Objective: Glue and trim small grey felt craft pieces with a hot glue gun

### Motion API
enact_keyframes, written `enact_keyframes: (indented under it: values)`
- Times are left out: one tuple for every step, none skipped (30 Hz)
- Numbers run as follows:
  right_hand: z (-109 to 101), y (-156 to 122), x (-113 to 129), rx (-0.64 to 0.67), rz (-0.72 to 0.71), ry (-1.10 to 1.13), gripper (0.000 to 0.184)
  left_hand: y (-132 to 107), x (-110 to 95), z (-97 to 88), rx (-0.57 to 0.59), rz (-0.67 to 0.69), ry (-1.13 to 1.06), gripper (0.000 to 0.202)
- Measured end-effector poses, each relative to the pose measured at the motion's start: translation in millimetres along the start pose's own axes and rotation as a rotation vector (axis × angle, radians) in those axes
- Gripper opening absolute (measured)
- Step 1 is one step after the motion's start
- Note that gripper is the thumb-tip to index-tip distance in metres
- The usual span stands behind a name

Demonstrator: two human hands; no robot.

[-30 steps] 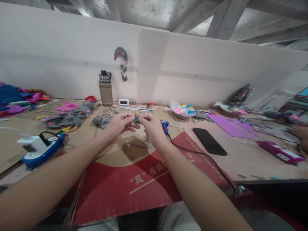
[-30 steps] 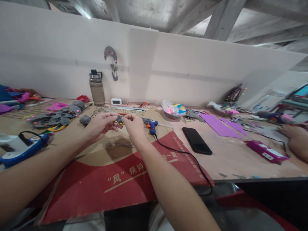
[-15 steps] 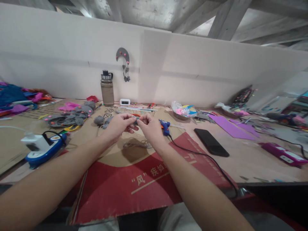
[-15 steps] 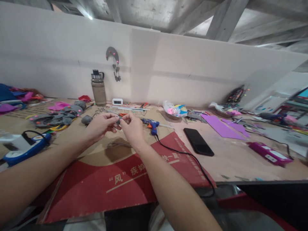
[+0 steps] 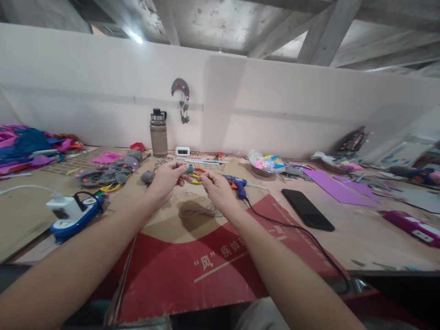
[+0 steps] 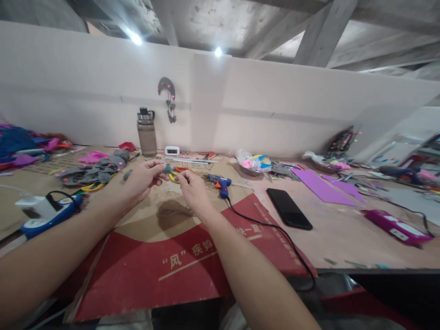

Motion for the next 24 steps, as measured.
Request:
enact_keyframes:
  values:
    - [0,0,0,0.009,0.004,-0.014,0.022,2,0,-2.9,-0.010,0.005,-0.007,0.016]
    - [-1,0,-1,0.017,0.009,-0.025,0.023,5,1,-6.2,-0.020,0.014,-0.015,0.017]
    - [-1,0,-1,0.025,0.017,-0.034,0.024,8,2,-9.9,-0.032,0.022,-0.023,0.018]
    - [-1,0,-2,0.036,0.027,-0.043,0.024,11,3,-13.7,-0.040,0.024,-0.031,0.019]
    - [-1,0,-2,0.050,0.038,-0.051,0.025,14,4,-17.7,-0.056,0.028,-0.040,0.020]
    - [-1,1,-3,0.070,0.049,-0.057,0.025,17,5,-21.8,-0.073,0.027,-0.043,0.020]
    - [-1,1,-4,0.092,0.058,-0.062,0.025,20,6,-26.1,-0.094,0.022,-0.045,0.020]
    - [0,2,-5,0.113,0.069,-0.063,0.025,23,6,-30.7,-0.125,0.023,-0.048,0.019]
    - [0,2,-6,0.133,0.081,-0.060,0.025,26,6,-35.5,-0.165,0.027,-0.053,0.017]
    - [-1,3,-6,0.156,0.094,-0.049,0.024,29,6,-40.5,-0.199,0.027,-0.061,0.015]
    - [-2,3,-6,0.182,0.112,-0.030,0.024,32,6,-45.7,-0.237,0.031,-0.074,0.014]
    - [-3,3,-6,0.213,0.133,-0.003,0.024,34,5,-51.1,-0.278,0.033,-0.099,0.013]
    - [-5,3,-5,0.253,0.152,0.035,0.024,37,4,-56.6,-0.320,0.035,-0.123,0.010]
    - [-8,2,-3,0.301,0.165,0.078,0.025,40,3,-62.0,-0.354,0.032,-0.144,0.008]
    - [-12,1,-1,0.353,0.170,0.121,0.027,43,3,-67.3,-0.404,0.029,-0.166,0.007]
    - [-16,0,1,0.405,0.167,0.157,0.028,46,2,-72.3,-0.450,0.024,-0.188,0.007]
    - [-20,-2,4,0.456,0.158,0.183,0.028,49,1,-76.8,-0.495,0.019,-0.208,0.006]
    - [-24,-4,6,0.508,0.144,0.194,0.028,51,1,-80.8,-0.538,0.015,-0.228,0.005]
    - [-28,-6,8,0.559,0.132,0.192,0.028,54,1,-84.4,-0.573,0.011,-0.247,0.005]
    - [-32,-8,10,0.607,0.125,0.177,0.027,56,1,-87.5,-0.601,0.003,-0.263,0.004]
    - [-35,-9,11,0.651,0.122,0.153,0.027,57,1,-90.3,-0.625,-0.003,-0.277,0.004]
    - [-39,-11,12,0.691,0.123,0.124,0.027,58,1,-93.0,-0.642,-0.006,-0.289,0.004]
    - [-42,-12,13,0.724,0.125,0.093,0.027,59,1,-95.5,-0.655,-0.006,-0.300,0.004]
    - [-45,-13,13,0.748,0.129,0.065,0.028,60,1,-98.0,-0.665,-0.002,-0.309,0.004]
Point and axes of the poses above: each hand's wrist, its own y-axis towards the middle knuckle, its own z-axis out of the palm, x = y × z, the point moved 1 cm from there along y, towards the middle knuckle, and after that the axes turned 15 degrees about z, right-handed, at the moved point
